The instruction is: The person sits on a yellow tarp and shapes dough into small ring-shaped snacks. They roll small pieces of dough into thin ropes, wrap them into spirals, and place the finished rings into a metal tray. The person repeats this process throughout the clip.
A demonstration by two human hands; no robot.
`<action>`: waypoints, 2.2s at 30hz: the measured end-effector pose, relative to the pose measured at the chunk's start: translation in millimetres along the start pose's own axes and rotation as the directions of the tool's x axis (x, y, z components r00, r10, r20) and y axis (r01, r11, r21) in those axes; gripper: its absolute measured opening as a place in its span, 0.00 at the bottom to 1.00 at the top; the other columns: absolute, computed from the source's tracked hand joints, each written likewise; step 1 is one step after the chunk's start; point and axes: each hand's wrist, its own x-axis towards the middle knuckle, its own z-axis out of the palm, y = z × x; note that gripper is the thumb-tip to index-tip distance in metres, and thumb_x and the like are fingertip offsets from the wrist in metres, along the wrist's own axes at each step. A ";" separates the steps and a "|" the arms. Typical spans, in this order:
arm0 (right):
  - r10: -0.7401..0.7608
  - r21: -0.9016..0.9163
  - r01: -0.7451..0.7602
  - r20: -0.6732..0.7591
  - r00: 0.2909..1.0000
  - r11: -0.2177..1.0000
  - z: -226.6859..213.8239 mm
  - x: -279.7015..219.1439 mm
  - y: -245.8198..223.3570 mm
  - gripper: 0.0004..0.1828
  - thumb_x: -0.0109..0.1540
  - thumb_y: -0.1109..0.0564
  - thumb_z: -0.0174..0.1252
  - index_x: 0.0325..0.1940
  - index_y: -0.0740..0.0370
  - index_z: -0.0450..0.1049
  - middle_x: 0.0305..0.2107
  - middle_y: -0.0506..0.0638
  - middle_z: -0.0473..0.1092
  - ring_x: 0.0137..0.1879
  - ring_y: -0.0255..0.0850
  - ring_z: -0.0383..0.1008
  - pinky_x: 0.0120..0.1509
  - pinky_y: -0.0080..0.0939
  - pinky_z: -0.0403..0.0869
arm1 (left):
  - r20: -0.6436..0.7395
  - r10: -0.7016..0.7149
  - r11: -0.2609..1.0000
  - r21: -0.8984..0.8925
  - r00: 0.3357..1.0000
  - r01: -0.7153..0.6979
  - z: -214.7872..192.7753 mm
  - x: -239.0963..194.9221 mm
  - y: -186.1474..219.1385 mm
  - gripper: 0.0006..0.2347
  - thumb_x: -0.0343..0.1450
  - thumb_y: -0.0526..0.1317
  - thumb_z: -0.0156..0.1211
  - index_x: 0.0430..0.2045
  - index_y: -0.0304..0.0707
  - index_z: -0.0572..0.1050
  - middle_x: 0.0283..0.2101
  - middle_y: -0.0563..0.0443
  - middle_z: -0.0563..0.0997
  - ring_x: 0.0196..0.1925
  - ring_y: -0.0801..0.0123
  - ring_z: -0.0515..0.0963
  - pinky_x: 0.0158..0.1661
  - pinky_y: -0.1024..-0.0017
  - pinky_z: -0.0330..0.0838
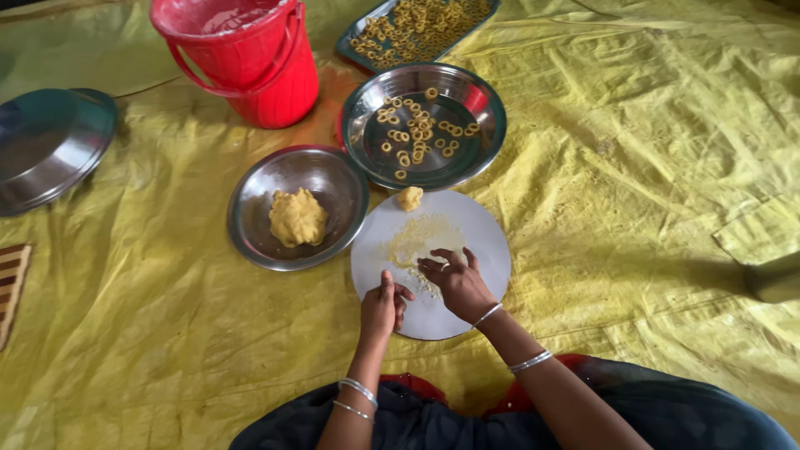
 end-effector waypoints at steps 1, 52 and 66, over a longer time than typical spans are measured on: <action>0.028 0.077 -0.022 -0.077 0.997 0.997 -1.0 1.9 2.5 0.20 0.61 0.62 0.57 0.55 0.48 0.79 0.56 0.40 0.76 0.68 0.40 0.66 0.75 0.63 0.57 | 0.044 -0.046 0.999 0.009 0.998 0.045 2.0 2.4 -1.0 0.33 0.79 0.61 0.37 0.22 0.28 0.79 0.11 0.55 0.65 0.08 0.74 0.64 0.12 0.73 0.57; 0.314 0.511 -0.219 -0.107 0.943 0.831 -24.2 7.4 -18.8 0.11 0.54 0.58 0.72 0.41 0.58 0.86 0.33 0.52 0.81 0.33 0.37 0.83 0.38 0.35 0.80 | -0.019 0.205 0.916 -0.347 0.978 -0.199 16.6 3.4 20.2 0.08 0.71 0.32 0.63 0.39 0.23 0.82 0.33 0.44 0.87 0.32 0.71 0.86 0.36 0.74 0.84; 0.259 0.505 -0.162 -0.128 0.957 0.848 -54.7 12.6 -46.2 0.32 0.56 0.58 0.71 0.64 0.55 0.72 0.32 0.49 0.81 0.37 0.36 0.85 0.42 0.37 0.82 | 0.078 0.124 0.964 -0.245 0.989 -0.101 13.2 3.8 26.4 0.11 0.70 0.34 0.67 0.39 0.19 0.83 0.28 0.42 0.86 0.27 0.69 0.84 0.32 0.74 0.83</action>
